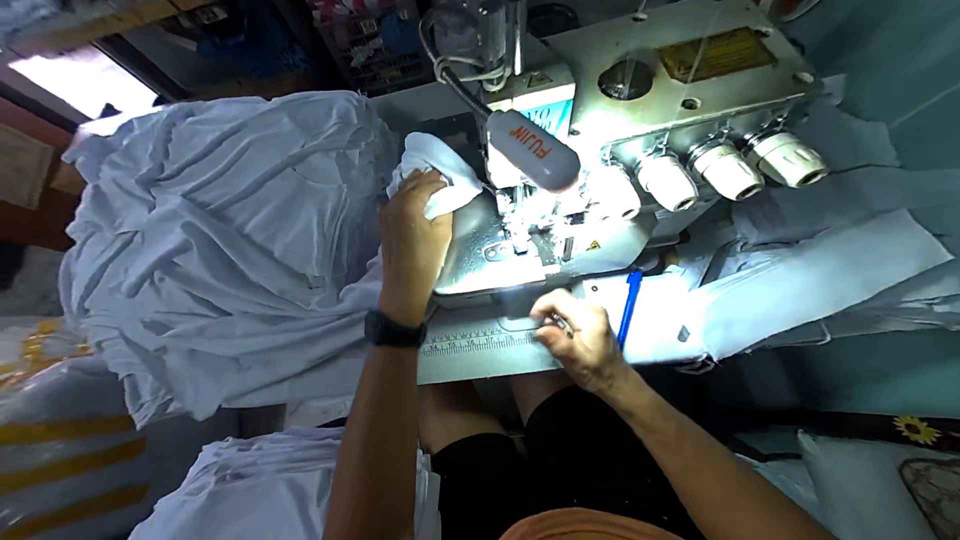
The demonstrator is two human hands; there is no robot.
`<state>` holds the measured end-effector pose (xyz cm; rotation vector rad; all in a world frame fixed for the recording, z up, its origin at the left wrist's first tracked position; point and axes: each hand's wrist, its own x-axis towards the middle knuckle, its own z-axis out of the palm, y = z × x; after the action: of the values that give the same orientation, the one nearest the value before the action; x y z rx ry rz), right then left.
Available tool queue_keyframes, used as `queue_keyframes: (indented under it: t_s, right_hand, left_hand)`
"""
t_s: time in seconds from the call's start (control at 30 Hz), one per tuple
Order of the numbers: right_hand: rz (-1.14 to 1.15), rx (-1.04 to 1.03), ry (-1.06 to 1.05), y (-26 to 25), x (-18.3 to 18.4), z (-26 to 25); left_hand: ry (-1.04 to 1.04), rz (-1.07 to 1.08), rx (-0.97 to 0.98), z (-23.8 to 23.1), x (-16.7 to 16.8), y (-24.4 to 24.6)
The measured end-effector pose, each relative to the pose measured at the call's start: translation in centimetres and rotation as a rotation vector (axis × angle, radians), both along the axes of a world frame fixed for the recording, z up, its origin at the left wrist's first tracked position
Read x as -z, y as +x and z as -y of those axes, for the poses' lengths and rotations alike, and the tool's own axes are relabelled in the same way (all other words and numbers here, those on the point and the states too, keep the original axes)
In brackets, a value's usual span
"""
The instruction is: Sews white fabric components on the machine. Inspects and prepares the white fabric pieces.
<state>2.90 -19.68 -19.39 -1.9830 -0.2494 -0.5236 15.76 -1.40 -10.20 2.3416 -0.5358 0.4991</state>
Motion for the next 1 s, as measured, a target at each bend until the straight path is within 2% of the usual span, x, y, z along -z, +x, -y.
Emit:
queue_keyframes:
  t_s: [0.07,0.17,0.27,0.37,0.43,0.47,0.5,0.57,0.6,0.67,0.7,0.8,0.9,0.97,1.0]
  right_hand:
    - [0.020,0.046,-0.082,0.7,-2.7,0.7]
    - [0.122,0.130,-0.271,1.8,-6.0,0.4]
    - [0.123,0.220,-0.501,2.3,-7.9,-1.0]
    - [0.115,0.272,-0.585,2.8,-8.5,-2.8]
    - [0.141,0.228,-0.516,3.1,-8.5,-3.1]
    - [0.132,0.177,-0.448,3.1,-8.6,-2.9]
    - [0.103,0.109,-0.358,3.0,-8.9,-2.3]
    - [0.013,-0.076,-0.121,2.8,-9.4,-0.7]
    - [-0.017,-0.169,0.005,2.9,-9.6,0.1]
    - [-0.040,-0.296,0.158,3.1,-10.3,0.7]
    - [-0.013,-0.349,0.153,3.2,-10.7,0.6]
    - [0.122,-0.527,0.016,4.1,-10.8,-0.7]
    - [0.222,-0.645,-0.153,3.4,-9.0,-2.5]
    - [0.238,-0.691,-0.225,1.6,-7.3,-3.3]
    - [0.221,-0.703,-0.234,0.7,-6.3,-3.4]
  left_hand:
    - [-0.030,0.029,0.007,-1.0,0.9,-4.4]
    - [-0.072,0.066,-0.117,-0.4,1.9,-8.4]
    - [-0.037,0.090,-0.216,0.2,2.6,-10.2]
    - [0.094,0.153,-0.257,0.4,2.6,-10.5]
    - [0.062,0.213,-0.179,0.2,2.1,-10.4]
    - [-0.033,0.196,-0.105,-0.1,1.6,-10.3]
    - [-0.185,0.120,-0.015,-0.6,0.9,-10.3]
    - [-0.553,-0.205,0.137,-2.4,-0.5,-10.5]
    - [-0.671,-0.366,0.192,-3.6,-1.0,-10.4]
    - [-0.779,-0.555,0.292,-5.4,-1.3,-10.2]
    - [-0.791,-0.590,0.332,-6.0,-1.4,-10.2]
    - [-0.758,-0.599,0.447,-7.2,-1.6,-10.7]
    - [-0.538,-0.602,0.506,-9.3,-2.3,-12.3]
    - [-0.306,-0.578,0.433,-11.5,-2.9,-13.6]
    - [-0.207,-0.542,0.329,-12.6,-2.9,-14.3]
